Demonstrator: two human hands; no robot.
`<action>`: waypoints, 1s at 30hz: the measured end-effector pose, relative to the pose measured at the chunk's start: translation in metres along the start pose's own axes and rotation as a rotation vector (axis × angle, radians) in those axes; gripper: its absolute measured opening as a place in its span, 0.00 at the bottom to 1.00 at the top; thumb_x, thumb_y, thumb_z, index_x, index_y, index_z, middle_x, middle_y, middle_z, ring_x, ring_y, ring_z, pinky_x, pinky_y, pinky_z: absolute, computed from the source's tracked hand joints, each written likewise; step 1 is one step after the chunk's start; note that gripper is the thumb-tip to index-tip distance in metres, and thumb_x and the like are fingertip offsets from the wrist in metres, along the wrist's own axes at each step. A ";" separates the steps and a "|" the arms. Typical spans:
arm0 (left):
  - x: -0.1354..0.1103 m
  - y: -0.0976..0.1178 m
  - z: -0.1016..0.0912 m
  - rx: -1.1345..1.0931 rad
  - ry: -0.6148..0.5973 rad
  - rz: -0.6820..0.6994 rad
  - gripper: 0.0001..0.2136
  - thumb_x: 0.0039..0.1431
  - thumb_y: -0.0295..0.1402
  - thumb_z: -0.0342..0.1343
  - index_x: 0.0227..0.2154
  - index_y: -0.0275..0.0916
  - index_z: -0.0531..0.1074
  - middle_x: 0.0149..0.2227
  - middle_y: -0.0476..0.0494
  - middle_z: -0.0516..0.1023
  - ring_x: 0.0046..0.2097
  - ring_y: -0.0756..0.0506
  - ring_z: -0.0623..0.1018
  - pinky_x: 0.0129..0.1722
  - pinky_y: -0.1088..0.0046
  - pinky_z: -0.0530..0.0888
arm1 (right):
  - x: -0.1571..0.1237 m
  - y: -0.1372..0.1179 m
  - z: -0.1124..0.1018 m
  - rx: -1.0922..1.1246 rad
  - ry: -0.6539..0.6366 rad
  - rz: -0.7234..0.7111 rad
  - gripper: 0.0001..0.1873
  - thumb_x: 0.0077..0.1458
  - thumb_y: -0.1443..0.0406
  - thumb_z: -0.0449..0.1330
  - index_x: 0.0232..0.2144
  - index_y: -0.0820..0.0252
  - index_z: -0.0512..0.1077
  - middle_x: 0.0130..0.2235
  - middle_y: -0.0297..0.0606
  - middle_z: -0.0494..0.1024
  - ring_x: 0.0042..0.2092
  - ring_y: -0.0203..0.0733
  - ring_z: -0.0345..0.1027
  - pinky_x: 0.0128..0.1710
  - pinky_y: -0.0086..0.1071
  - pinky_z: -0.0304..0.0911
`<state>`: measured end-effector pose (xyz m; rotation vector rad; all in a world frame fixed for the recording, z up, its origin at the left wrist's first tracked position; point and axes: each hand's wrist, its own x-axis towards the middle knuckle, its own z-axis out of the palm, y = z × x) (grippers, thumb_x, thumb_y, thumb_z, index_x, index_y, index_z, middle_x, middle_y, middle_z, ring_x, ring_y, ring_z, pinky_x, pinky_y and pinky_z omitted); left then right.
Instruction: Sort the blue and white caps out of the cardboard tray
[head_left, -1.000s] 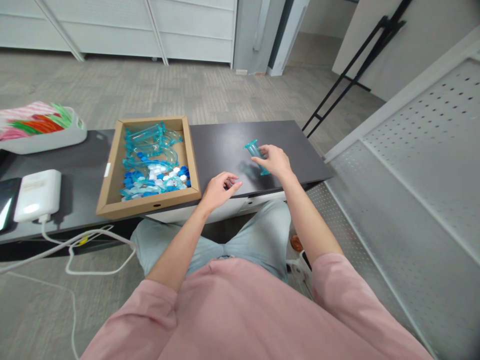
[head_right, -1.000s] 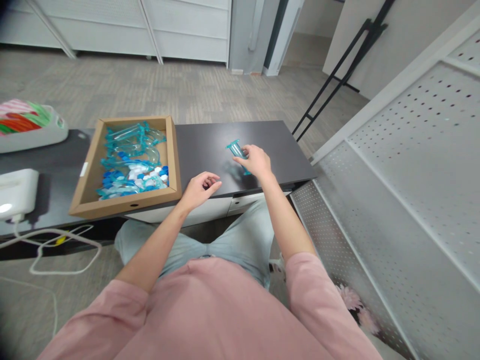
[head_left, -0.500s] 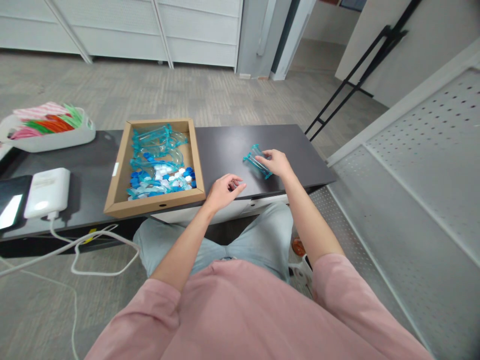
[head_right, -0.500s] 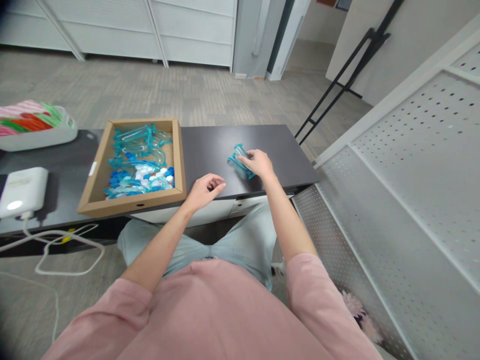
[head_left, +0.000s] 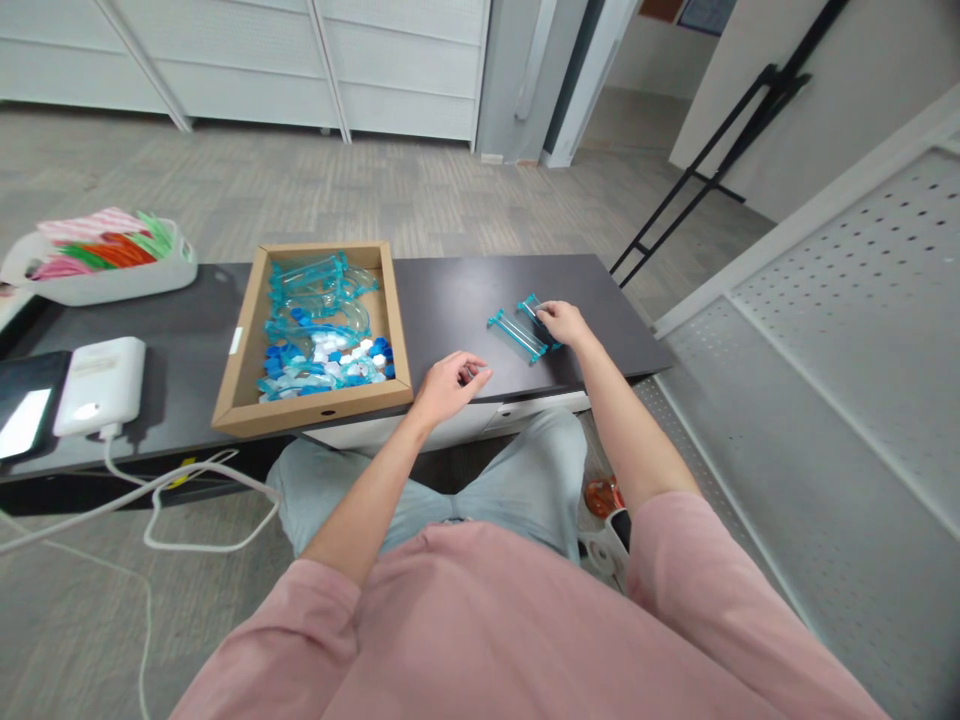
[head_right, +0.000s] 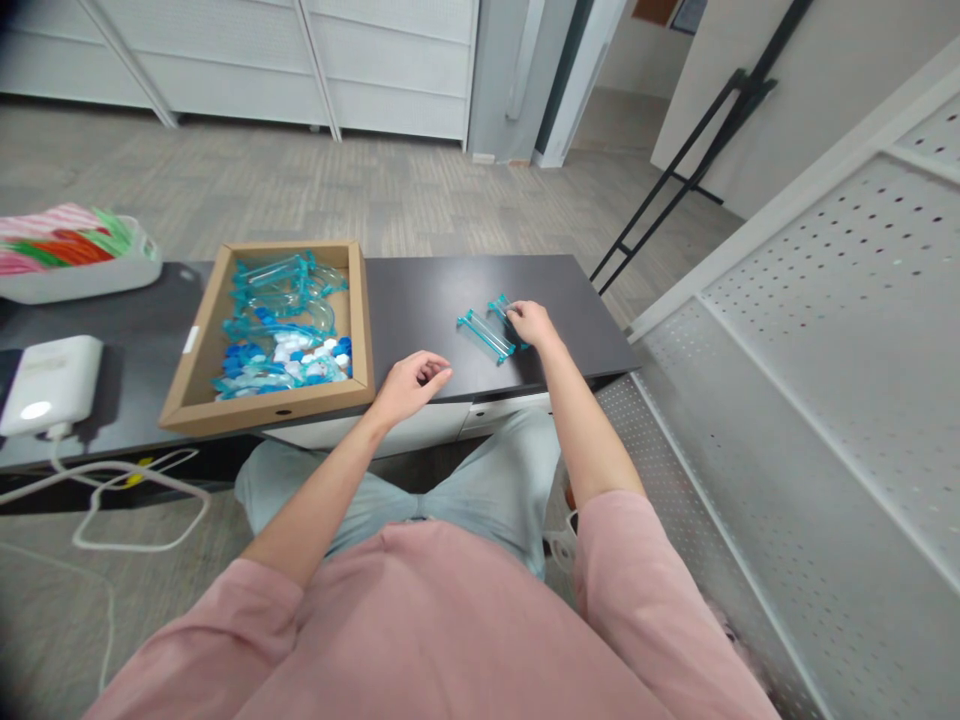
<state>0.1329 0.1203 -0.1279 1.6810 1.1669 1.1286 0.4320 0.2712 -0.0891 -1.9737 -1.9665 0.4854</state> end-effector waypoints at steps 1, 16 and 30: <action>0.000 0.000 0.000 0.004 -0.002 0.000 0.26 0.67 0.74 0.65 0.39 0.56 0.83 0.40 0.42 0.85 0.41 0.29 0.84 0.48 0.40 0.86 | 0.001 0.000 0.002 -0.015 0.003 -0.010 0.13 0.72 0.65 0.65 0.47 0.56 0.92 0.50 0.48 0.94 0.57 0.60 0.88 0.66 0.48 0.77; 0.001 -0.005 0.001 0.018 -0.005 0.008 0.21 0.68 0.67 0.65 0.39 0.57 0.83 0.40 0.42 0.86 0.41 0.29 0.85 0.47 0.39 0.86 | -0.001 -0.001 0.027 0.035 0.096 -0.153 0.21 0.75 0.59 0.65 0.65 0.54 0.84 0.60 0.51 0.86 0.62 0.59 0.81 0.71 0.55 0.73; -0.002 -0.005 0.000 0.004 -0.008 0.017 0.19 0.69 0.65 0.66 0.40 0.56 0.84 0.40 0.42 0.86 0.40 0.29 0.84 0.45 0.41 0.86 | -0.042 0.016 0.041 -0.017 0.053 -0.186 0.30 0.76 0.60 0.62 0.75 0.44 0.84 0.74 0.50 0.78 0.73 0.70 0.66 0.78 0.65 0.65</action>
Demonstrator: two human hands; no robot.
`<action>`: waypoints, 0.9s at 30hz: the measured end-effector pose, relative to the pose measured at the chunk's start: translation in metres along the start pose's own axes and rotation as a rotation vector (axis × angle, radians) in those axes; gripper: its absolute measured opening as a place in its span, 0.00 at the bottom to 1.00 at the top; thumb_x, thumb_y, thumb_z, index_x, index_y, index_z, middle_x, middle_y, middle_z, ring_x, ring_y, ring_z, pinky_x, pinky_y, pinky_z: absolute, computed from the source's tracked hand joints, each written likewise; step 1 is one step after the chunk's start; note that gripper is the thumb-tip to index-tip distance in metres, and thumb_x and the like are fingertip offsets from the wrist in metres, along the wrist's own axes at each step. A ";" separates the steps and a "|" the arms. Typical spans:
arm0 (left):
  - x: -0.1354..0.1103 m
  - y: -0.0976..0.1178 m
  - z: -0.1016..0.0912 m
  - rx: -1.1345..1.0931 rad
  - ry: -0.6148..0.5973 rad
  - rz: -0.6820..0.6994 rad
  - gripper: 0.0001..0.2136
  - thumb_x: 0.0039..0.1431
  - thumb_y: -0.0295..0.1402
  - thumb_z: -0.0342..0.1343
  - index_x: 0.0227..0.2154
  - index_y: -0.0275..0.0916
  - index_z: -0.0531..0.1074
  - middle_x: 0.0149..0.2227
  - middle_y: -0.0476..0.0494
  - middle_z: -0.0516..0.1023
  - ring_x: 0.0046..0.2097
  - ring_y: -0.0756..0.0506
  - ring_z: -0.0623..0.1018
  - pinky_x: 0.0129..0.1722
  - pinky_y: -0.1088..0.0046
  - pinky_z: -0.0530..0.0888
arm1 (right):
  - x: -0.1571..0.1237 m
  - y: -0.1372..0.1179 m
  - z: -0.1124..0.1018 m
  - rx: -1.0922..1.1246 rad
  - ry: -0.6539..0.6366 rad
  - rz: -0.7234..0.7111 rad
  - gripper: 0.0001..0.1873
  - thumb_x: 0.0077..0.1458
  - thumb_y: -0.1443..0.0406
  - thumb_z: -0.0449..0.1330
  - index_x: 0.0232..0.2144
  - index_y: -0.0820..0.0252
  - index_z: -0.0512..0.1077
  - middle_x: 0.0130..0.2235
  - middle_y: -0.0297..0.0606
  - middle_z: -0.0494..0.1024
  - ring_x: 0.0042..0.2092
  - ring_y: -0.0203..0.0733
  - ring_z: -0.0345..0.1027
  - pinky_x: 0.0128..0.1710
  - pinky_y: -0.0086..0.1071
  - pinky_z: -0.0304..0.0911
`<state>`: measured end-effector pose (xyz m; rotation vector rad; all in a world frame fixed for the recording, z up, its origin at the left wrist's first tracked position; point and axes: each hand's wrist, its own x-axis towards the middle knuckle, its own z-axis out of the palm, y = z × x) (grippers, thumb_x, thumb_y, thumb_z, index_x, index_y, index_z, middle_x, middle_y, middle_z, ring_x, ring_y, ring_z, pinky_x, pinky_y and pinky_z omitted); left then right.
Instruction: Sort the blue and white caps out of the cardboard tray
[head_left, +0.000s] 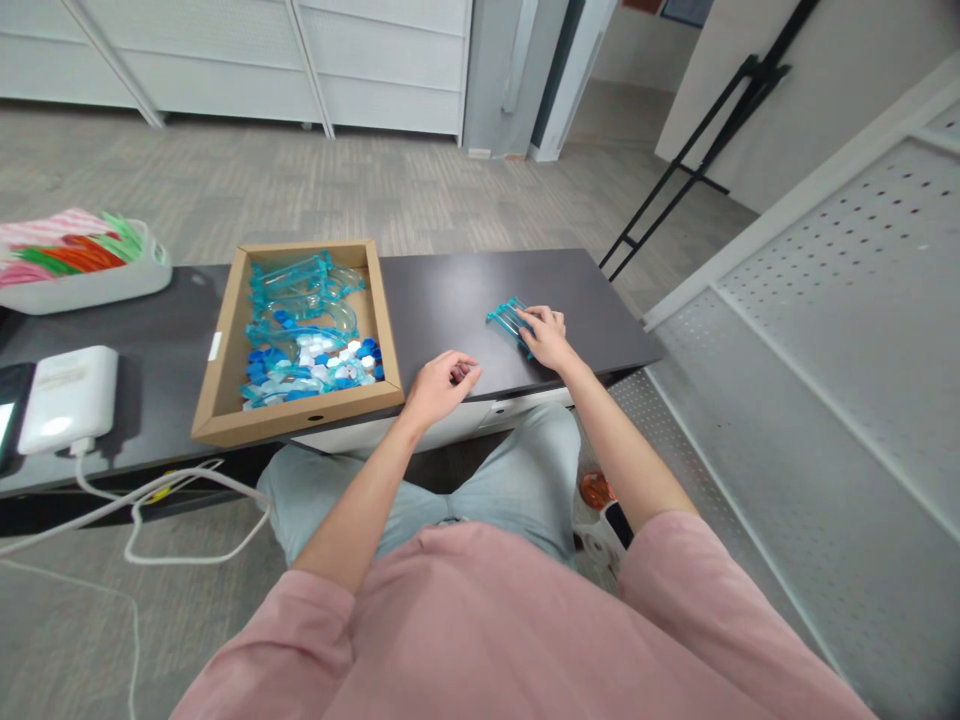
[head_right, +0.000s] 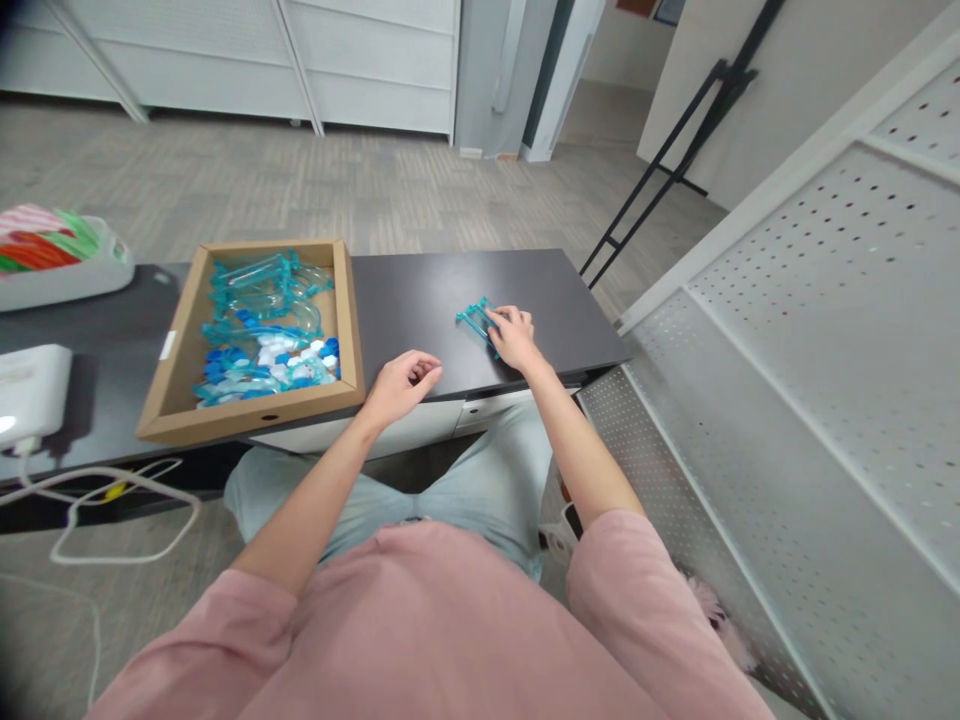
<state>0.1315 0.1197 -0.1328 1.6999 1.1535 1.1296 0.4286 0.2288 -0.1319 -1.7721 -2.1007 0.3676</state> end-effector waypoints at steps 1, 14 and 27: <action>0.000 -0.001 0.000 0.003 0.000 -0.002 0.20 0.69 0.65 0.66 0.39 0.56 0.84 0.40 0.42 0.86 0.40 0.29 0.84 0.45 0.41 0.86 | -0.001 0.002 0.001 0.000 0.006 0.026 0.31 0.76 0.60 0.62 0.76 0.43 0.82 0.75 0.49 0.78 0.73 0.71 0.65 0.78 0.66 0.66; -0.002 0.014 -0.006 0.137 -0.066 -0.079 0.16 0.68 0.59 0.58 0.42 0.56 0.79 0.42 0.40 0.85 0.43 0.31 0.83 0.50 0.45 0.86 | -0.036 0.083 -0.076 -0.225 0.018 0.348 0.27 0.84 0.60 0.56 0.75 0.38 0.83 0.80 0.39 0.77 0.77 0.66 0.63 0.76 0.61 0.68; -0.003 0.001 -0.006 0.205 -0.044 -0.053 0.16 0.71 0.59 0.58 0.43 0.57 0.81 0.42 0.39 0.86 0.42 0.31 0.85 0.49 0.44 0.88 | -0.067 0.153 -0.118 -0.152 0.085 0.360 0.29 0.81 0.62 0.57 0.77 0.48 0.81 0.78 0.51 0.79 0.79 0.70 0.72 0.76 0.72 0.68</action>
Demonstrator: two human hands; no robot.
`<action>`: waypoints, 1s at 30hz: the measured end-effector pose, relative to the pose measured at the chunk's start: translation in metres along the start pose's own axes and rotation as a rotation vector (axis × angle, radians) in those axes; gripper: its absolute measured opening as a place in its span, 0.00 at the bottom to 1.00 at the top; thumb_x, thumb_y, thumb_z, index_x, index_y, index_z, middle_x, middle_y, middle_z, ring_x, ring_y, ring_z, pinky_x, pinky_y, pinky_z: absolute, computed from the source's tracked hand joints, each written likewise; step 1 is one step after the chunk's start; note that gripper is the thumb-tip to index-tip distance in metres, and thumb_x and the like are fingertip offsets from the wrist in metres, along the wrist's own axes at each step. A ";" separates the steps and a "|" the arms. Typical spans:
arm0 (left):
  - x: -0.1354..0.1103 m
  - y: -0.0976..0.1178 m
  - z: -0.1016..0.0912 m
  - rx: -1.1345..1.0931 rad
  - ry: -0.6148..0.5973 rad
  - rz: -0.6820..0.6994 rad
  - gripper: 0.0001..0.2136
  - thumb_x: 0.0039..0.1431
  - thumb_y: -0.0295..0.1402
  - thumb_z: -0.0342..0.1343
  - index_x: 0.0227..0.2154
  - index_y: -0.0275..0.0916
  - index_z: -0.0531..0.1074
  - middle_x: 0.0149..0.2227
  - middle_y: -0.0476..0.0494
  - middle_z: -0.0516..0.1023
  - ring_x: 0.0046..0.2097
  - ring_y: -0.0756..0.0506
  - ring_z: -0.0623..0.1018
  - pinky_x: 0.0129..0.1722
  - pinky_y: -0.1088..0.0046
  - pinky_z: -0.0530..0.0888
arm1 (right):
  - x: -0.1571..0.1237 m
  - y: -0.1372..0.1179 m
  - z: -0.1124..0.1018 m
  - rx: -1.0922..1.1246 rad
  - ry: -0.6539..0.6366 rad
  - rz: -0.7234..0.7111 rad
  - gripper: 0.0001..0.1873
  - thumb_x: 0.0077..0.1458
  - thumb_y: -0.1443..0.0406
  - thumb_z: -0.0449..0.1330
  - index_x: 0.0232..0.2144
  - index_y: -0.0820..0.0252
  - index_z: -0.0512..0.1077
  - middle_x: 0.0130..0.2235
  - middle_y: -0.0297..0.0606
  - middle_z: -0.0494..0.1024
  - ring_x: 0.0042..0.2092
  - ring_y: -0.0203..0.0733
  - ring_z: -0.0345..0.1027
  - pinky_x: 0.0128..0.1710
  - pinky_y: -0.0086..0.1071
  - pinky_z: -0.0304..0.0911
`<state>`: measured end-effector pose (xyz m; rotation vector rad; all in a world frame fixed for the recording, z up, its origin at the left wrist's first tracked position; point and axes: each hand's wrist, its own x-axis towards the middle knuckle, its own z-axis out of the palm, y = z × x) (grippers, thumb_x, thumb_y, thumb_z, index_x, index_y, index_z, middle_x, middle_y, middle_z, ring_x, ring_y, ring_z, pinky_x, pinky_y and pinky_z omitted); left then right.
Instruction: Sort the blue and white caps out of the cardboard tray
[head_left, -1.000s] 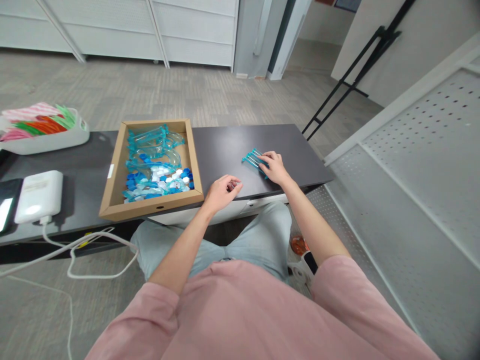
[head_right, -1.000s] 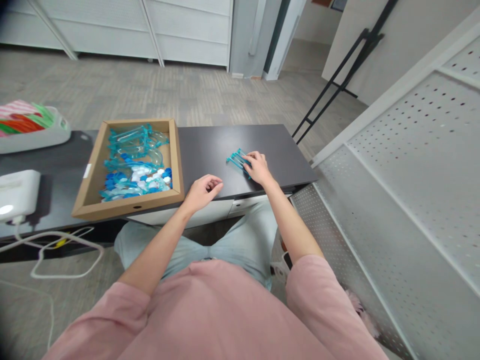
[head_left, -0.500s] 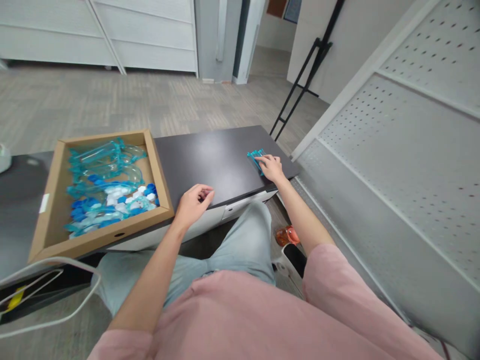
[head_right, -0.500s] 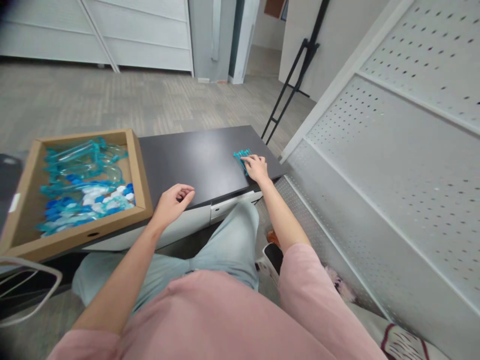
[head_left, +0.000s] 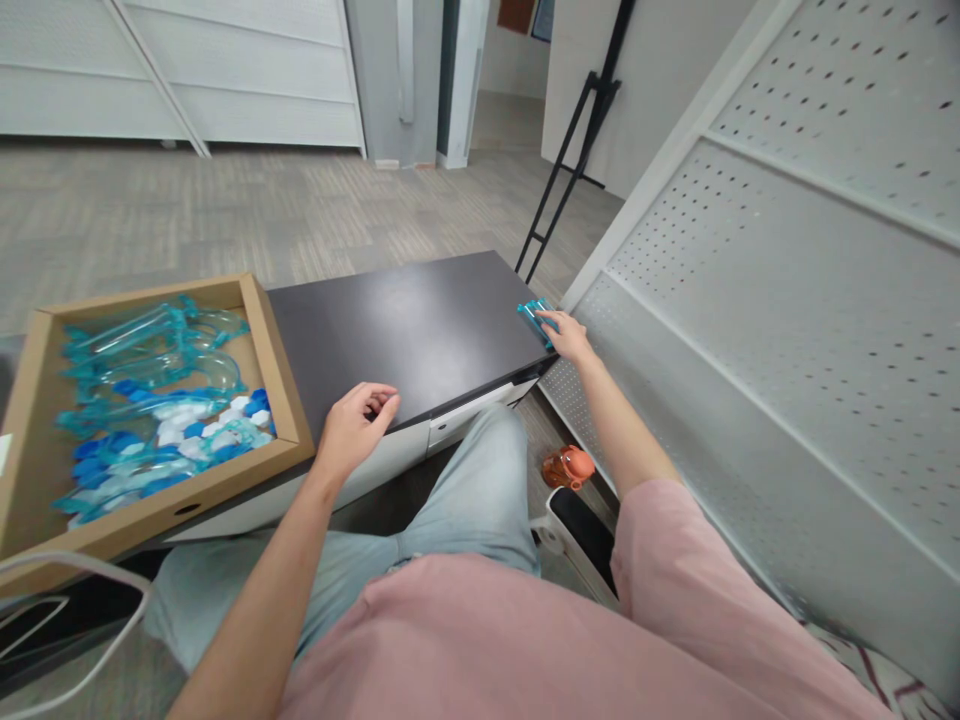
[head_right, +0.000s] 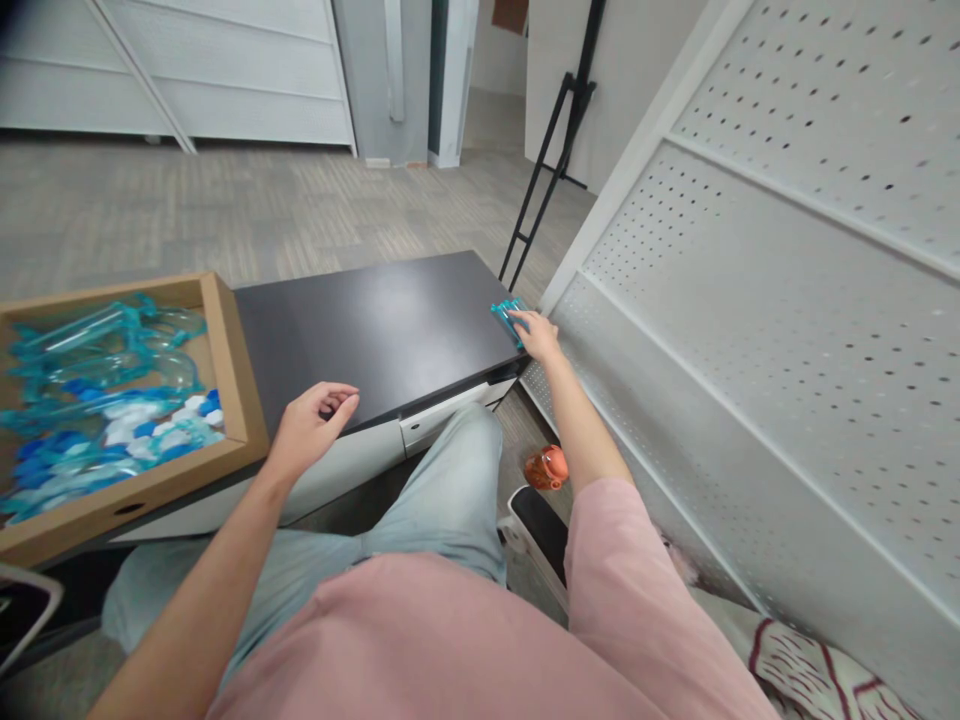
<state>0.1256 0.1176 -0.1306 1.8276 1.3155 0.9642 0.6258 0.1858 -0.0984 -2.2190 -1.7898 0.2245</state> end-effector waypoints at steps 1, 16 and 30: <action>0.000 -0.001 0.000 0.005 0.000 0.009 0.16 0.72 0.59 0.57 0.43 0.57 0.81 0.42 0.39 0.86 0.43 0.31 0.85 0.50 0.44 0.88 | 0.001 0.002 0.000 0.013 0.003 -0.001 0.29 0.80 0.62 0.57 0.76 0.49 0.81 0.78 0.51 0.79 0.79 0.70 0.71 0.76 0.72 0.68; -0.067 0.084 -0.052 0.171 0.146 0.615 0.07 0.83 0.36 0.59 0.50 0.57 0.82 0.42 0.45 0.88 0.41 0.34 0.86 0.39 0.45 0.80 | -0.009 -0.010 -0.013 0.067 0.186 -0.002 0.23 0.79 0.57 0.56 0.62 0.44 0.89 0.71 0.51 0.85 0.77 0.74 0.73 0.76 0.78 0.65; -0.084 -0.077 -0.286 0.254 0.887 -0.353 0.19 0.76 0.51 0.52 0.55 0.42 0.75 0.49 0.32 0.84 0.52 0.33 0.86 0.62 0.42 0.84 | -0.022 -0.301 0.036 0.228 -0.031 -0.875 0.17 0.79 0.54 0.62 0.57 0.47 0.89 0.55 0.48 0.93 0.60 0.67 0.85 0.66 0.64 0.72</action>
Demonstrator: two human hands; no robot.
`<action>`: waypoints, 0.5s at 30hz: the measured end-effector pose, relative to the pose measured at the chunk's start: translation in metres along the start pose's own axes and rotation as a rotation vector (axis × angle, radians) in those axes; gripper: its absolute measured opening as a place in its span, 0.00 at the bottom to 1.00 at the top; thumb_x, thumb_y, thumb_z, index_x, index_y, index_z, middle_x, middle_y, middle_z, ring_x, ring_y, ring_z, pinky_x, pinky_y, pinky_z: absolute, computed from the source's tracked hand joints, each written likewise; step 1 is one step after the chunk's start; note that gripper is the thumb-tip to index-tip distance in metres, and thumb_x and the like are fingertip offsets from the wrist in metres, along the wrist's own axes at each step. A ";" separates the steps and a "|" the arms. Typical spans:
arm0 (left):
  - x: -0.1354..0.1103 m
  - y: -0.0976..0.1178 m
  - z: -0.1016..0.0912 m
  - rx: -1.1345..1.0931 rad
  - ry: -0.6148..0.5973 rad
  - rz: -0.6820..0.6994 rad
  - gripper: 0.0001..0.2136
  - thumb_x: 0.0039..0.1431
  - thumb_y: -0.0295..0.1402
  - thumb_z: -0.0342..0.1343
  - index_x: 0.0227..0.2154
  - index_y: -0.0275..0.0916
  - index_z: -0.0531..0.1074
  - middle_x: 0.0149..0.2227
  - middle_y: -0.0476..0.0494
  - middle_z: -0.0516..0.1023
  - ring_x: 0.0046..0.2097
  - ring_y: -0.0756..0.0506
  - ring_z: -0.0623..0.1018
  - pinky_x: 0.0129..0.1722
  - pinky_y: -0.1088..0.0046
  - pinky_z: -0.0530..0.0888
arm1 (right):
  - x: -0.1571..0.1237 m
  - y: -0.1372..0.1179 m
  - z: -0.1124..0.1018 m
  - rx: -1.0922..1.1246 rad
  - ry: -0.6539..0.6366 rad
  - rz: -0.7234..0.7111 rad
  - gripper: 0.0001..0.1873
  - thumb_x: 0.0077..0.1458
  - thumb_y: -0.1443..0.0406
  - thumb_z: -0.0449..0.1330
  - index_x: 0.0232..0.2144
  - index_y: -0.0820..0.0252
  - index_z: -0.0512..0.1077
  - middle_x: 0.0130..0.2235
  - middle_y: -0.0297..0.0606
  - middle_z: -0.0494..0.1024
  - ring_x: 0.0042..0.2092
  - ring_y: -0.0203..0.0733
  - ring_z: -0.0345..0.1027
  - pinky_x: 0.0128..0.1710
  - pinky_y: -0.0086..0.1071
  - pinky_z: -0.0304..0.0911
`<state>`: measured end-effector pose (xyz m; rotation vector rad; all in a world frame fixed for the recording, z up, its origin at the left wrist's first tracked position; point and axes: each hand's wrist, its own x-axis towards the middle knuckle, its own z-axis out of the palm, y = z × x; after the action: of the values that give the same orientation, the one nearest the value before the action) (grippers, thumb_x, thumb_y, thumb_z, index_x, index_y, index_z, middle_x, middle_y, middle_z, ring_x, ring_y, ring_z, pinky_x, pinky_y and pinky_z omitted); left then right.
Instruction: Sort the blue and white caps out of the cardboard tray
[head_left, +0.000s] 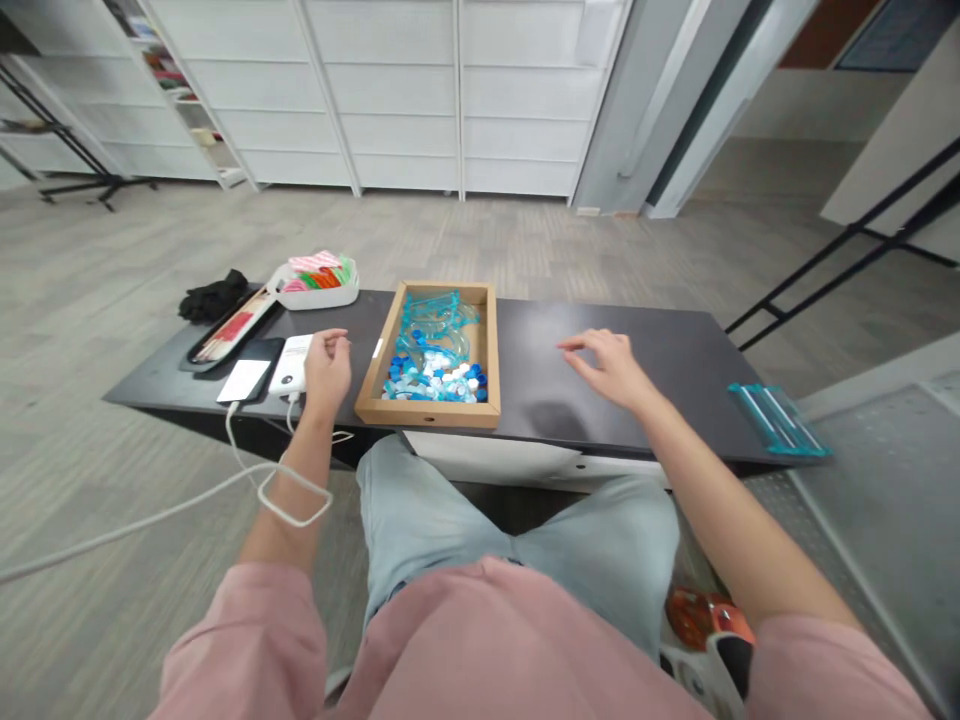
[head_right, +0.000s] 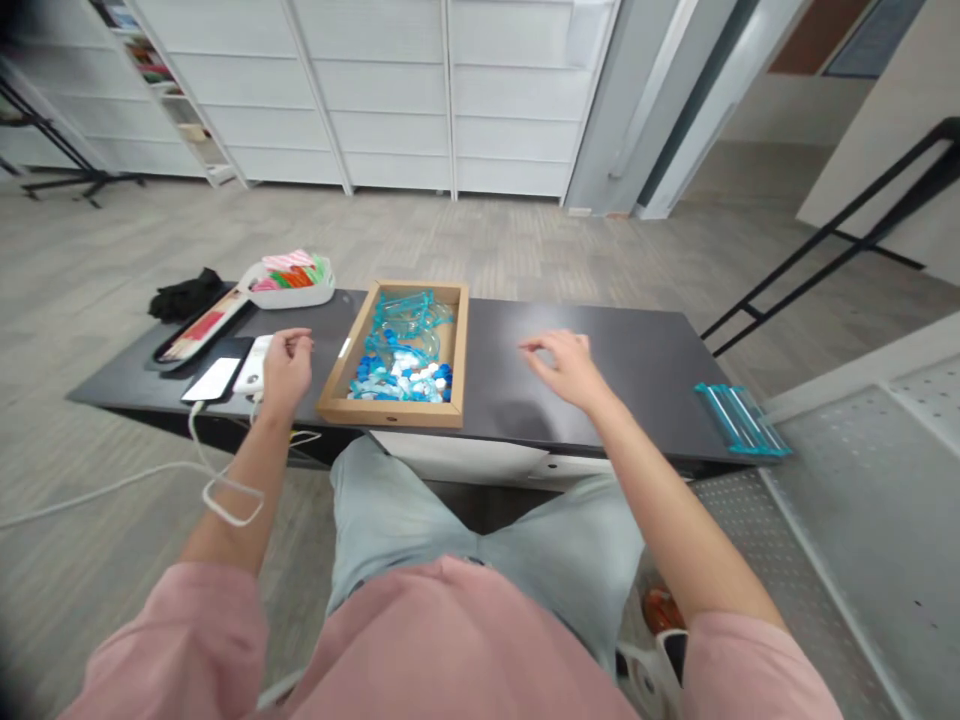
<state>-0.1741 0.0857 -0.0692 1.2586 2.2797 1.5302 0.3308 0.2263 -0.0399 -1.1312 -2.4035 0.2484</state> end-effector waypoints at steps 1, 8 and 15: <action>0.005 -0.010 0.002 0.034 -0.054 -0.015 0.19 0.75 0.50 0.52 0.55 0.42 0.76 0.51 0.31 0.84 0.55 0.32 0.86 0.65 0.43 0.83 | 0.018 -0.023 0.016 0.054 -0.054 -0.053 0.17 0.79 0.55 0.62 0.59 0.47 0.88 0.55 0.48 0.92 0.60 0.66 0.85 0.66 0.62 0.71; 0.004 -0.039 0.011 0.181 -0.188 -0.076 0.20 0.71 0.48 0.56 0.59 0.52 0.83 0.55 0.32 0.87 0.56 0.29 0.87 0.66 0.46 0.82 | 0.143 -0.109 0.113 0.241 -0.133 -0.140 0.20 0.76 0.64 0.67 0.66 0.52 0.81 0.69 0.49 0.83 0.69 0.60 0.80 0.74 0.56 0.72; 0.004 -0.047 0.018 0.262 -0.246 -0.058 0.17 0.77 0.43 0.50 0.59 0.48 0.78 0.54 0.35 0.87 0.58 0.31 0.86 0.68 0.49 0.78 | 0.236 -0.107 0.160 0.149 -0.166 -0.012 0.36 0.70 0.62 0.73 0.77 0.54 0.77 0.74 0.56 0.80 0.80 0.70 0.70 0.83 0.68 0.63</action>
<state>-0.1941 0.0950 -0.1147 1.3411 2.3820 1.0179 0.0503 0.3434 -0.0623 -1.0647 -2.4860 0.5269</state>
